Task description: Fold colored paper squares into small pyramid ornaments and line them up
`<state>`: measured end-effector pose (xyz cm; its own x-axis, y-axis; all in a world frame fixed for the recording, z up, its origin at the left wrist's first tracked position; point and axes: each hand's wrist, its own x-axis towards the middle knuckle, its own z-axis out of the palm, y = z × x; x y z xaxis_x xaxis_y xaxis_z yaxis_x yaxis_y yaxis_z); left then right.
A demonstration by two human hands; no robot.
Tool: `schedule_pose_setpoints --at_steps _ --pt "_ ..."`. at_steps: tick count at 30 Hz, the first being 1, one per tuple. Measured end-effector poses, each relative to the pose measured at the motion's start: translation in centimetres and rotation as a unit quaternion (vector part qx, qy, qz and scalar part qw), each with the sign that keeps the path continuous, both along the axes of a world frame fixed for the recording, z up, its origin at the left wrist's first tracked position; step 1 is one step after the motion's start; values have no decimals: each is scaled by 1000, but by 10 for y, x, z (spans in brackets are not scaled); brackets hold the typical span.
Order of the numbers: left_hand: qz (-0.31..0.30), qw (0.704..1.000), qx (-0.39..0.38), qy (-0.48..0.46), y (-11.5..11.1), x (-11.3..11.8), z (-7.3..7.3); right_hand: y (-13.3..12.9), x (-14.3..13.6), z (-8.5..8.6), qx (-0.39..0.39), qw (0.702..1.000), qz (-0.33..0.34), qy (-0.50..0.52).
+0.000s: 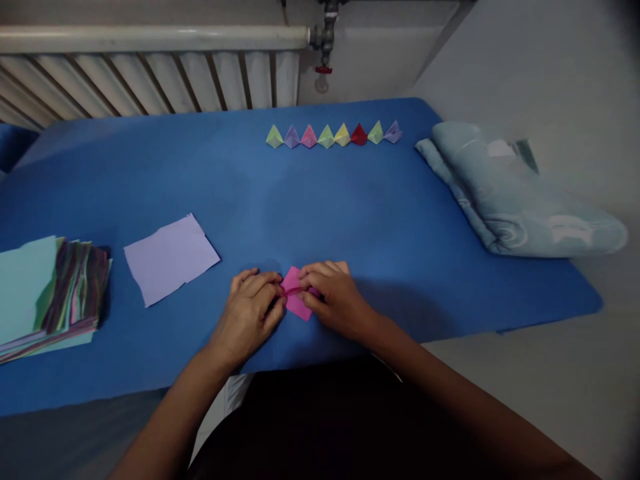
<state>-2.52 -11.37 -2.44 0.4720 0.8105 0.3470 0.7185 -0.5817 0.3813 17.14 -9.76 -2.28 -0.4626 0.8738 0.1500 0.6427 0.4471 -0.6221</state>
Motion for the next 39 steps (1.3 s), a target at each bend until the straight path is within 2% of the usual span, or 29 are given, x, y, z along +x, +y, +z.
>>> schedule_pose_setpoints --at_steps 7,15,27,39 --pt "50 998 -47 -10 -2 -1 -1 1 -3 2 -5 1000 -16 -11" --pt "108 992 -59 -9 -4 5 -2 0 -9 6 -30 998 -56 -26" --pt "135 989 -67 1 -4 10 -1 1 -15 5 -33 995 -90 -35" --pt "162 984 -65 12 -6 15 -2 1 -11 2 -25 997 -77 -18"
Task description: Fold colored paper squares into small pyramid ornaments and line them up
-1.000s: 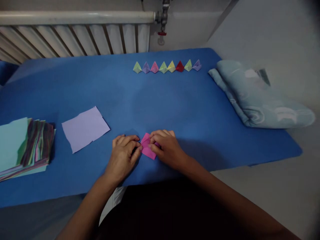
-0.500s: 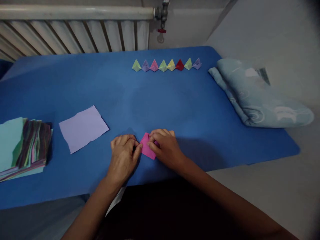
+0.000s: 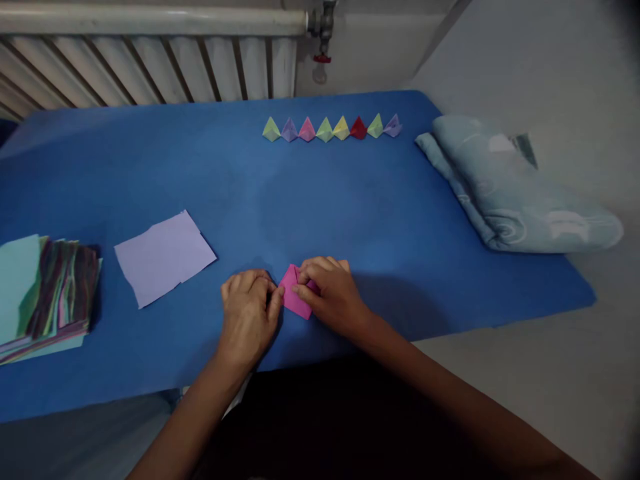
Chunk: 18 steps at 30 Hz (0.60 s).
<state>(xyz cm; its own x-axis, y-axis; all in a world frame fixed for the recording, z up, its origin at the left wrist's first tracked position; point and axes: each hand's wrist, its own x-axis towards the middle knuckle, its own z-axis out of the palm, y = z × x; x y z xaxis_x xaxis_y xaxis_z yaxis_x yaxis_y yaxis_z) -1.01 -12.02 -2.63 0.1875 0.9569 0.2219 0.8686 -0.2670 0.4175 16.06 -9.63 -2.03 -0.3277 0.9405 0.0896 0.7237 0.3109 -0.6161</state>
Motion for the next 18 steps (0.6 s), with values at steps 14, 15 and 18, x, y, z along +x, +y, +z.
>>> schedule_pose_setpoints --at_steps 14,15,18 --pt "0 1000 -4 -12 -1 -10 -2 9 -3 1 5 999 -40 -37" --pt "-3 1000 0 -12 -1 -12 -2 11 -3 0 14 998 -46 -38" --pt "-9 1000 5 -12 -2 -15 -3 20 -2 -3 23 997 -54 -43"
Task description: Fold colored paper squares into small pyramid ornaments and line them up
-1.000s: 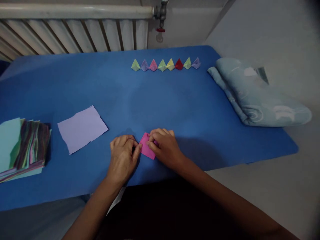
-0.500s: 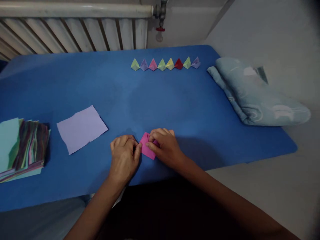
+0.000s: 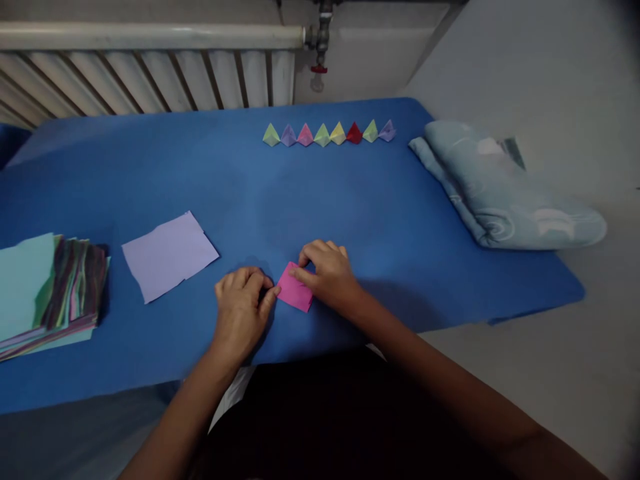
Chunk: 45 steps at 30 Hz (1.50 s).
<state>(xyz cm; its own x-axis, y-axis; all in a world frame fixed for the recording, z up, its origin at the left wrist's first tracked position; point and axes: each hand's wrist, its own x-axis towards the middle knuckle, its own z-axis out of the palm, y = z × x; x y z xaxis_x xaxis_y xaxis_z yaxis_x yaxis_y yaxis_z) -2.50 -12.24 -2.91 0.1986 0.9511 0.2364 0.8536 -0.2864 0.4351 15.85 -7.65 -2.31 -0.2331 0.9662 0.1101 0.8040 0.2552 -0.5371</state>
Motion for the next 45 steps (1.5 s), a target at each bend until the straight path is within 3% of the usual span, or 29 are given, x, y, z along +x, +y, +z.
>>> schedule_pose_setpoints --at_steps 5,10,15,20,25,29,34,38,41,43,45 --pt "-13 998 36 57 -2 5 3 9 -1 2 -9 1000 1 -10" --pt "-116 983 98 100 -2 12 5 7 2 3 -5 1000 2 0" --pt "-166 975 95 117 1 12 9 -12 25 1 12 990 36 136" --pt "-200 967 30 152 28 18 26 -34 43 0 30 980 45 191" --pt "-264 934 -91 223 69 34 49 -37 47 -2 41 975 38 215" --pt "-228 926 -187 235 85 44 58 -37 47 -1 45 973 36 224" --pt "-159 926 -261 222 89 39 58 -37 47 -1 41 972 36 229" --pt "-134 928 -305 170 82 21 58 -39 47 -1 29 962 14 272" --pt "-100 941 -320 56 68 6 54 -44 45 4 -23 942 -50 331" --pt "-39 910 -361 -198 56 1 49 -48 41 9 -87 919 -96 372" --pt "9 864 -342 -369 43 3 43 -49 34 14 -150 889 -119 416"
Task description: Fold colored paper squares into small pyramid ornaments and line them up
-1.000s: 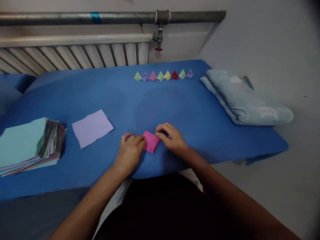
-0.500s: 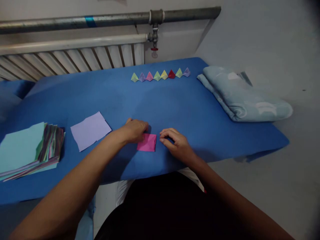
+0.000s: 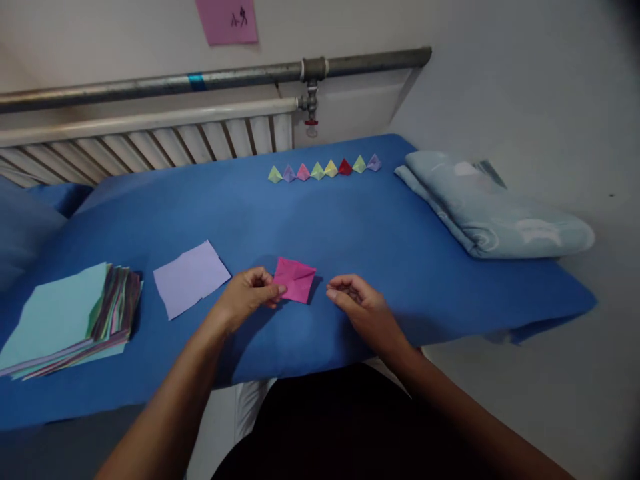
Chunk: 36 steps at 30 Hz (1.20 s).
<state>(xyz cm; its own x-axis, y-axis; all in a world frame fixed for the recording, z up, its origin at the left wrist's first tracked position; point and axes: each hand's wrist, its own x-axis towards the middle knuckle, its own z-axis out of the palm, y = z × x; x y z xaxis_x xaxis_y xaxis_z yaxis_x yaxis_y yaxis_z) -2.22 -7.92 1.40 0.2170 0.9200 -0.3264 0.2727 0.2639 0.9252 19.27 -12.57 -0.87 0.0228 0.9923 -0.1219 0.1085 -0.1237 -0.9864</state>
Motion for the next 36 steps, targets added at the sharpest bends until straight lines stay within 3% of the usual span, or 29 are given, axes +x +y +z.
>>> schedule_pose_setpoints --at_steps 2,4,11,14,17,22,26,31,33,36 --pt "83 993 5 -87 -13 7 -5 2 -9 5 -44 997 23 54" --pt "128 983 14 -134 -24 16 -7 6 -18 8 -72 992 54 94" --pt "150 976 46 -153 -44 32 -7 16 -39 13 -82 984 50 153" --pt "132 978 40 -159 -44 32 -10 16 -38 10 -71 984 46 154" --pt "100 981 39 -162 -36 28 -6 17 -31 7 -38 993 57 93" --pt "-69 994 63 -49 -14 13 8 20 -21 8 75 988 101 -94" --pt "-139 964 188 126 -1 8 7 29 -18 6 249 933 138 -221" --pt "-108 852 462 221 7 10 -19 48 -14 -1 451 792 146 -385" --pt "-81 817 516 245 6 11 -30 53 -14 -4 498 744 147 -420" --pt "-71 785 538 299 1 11 -40 54 -16 -10 527 709 160 -440"
